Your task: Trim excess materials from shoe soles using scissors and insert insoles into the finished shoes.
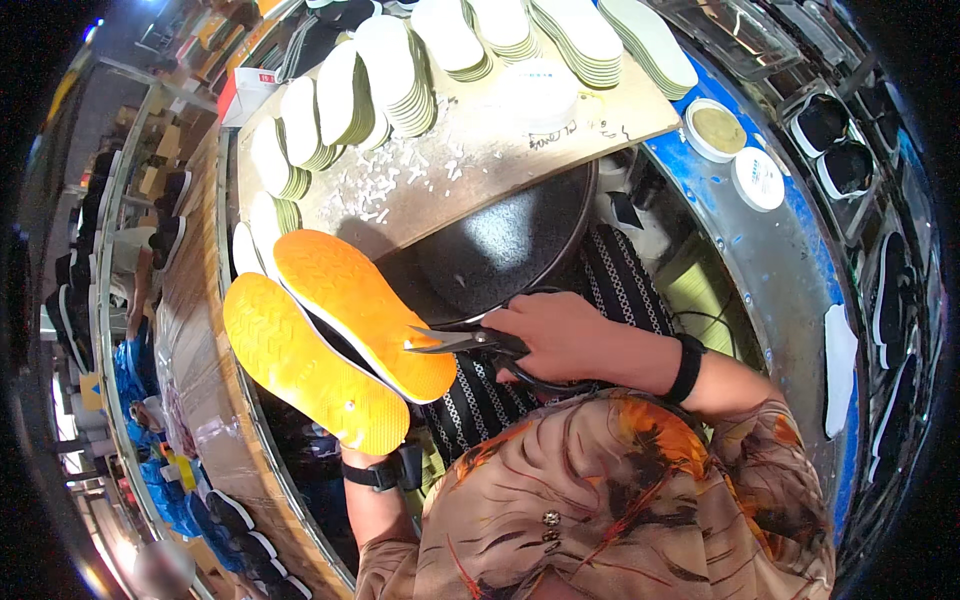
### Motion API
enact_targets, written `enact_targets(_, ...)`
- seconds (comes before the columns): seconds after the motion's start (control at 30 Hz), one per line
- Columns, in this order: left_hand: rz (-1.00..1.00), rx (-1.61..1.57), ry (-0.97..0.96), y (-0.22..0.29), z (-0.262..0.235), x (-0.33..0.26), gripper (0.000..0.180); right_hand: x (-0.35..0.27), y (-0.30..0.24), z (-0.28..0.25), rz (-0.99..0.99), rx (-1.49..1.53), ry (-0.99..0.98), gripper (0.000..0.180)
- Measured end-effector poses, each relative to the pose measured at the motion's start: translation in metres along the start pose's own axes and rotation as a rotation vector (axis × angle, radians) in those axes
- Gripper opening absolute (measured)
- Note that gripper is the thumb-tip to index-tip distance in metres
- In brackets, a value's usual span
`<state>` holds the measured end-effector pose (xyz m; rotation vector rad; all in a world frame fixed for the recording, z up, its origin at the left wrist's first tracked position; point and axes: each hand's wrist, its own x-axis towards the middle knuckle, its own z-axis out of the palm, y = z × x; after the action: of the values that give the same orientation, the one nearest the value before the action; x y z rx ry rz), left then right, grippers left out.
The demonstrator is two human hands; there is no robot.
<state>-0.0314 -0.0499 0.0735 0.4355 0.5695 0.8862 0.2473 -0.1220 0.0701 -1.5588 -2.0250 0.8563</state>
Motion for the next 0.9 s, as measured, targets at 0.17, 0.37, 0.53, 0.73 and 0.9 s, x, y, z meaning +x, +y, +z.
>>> enact_targets(0.17,-0.033,-0.101,-0.101,-0.006,-0.011,0.001,0.061,0.008,-0.005,0.012,-0.036,-0.102,0.005,0.051)
enact_targets(0.37,-0.018,-0.181,-0.183,-0.012,-0.013,-0.003,0.061,0.000,-0.005,0.023,0.030,-0.116,-0.039,0.047)
enact_targets(0.53,-0.023,-0.221,-0.265,-0.017,-0.008,0.003,0.061,0.000,-0.017,0.008,-0.179,-0.085,0.086,0.047)
enact_targets(0.73,0.185,-0.060,-0.180,-0.028,-0.015,0.002,0.058,0.019,-0.033,0.010,-0.229,-0.251,0.004,0.053)
enact_targets(0.9,0.711,0.756,0.295,0.001,-0.027,-0.011,0.028,0.027,-0.031,0.025,-0.388,-0.032,0.004,0.047)
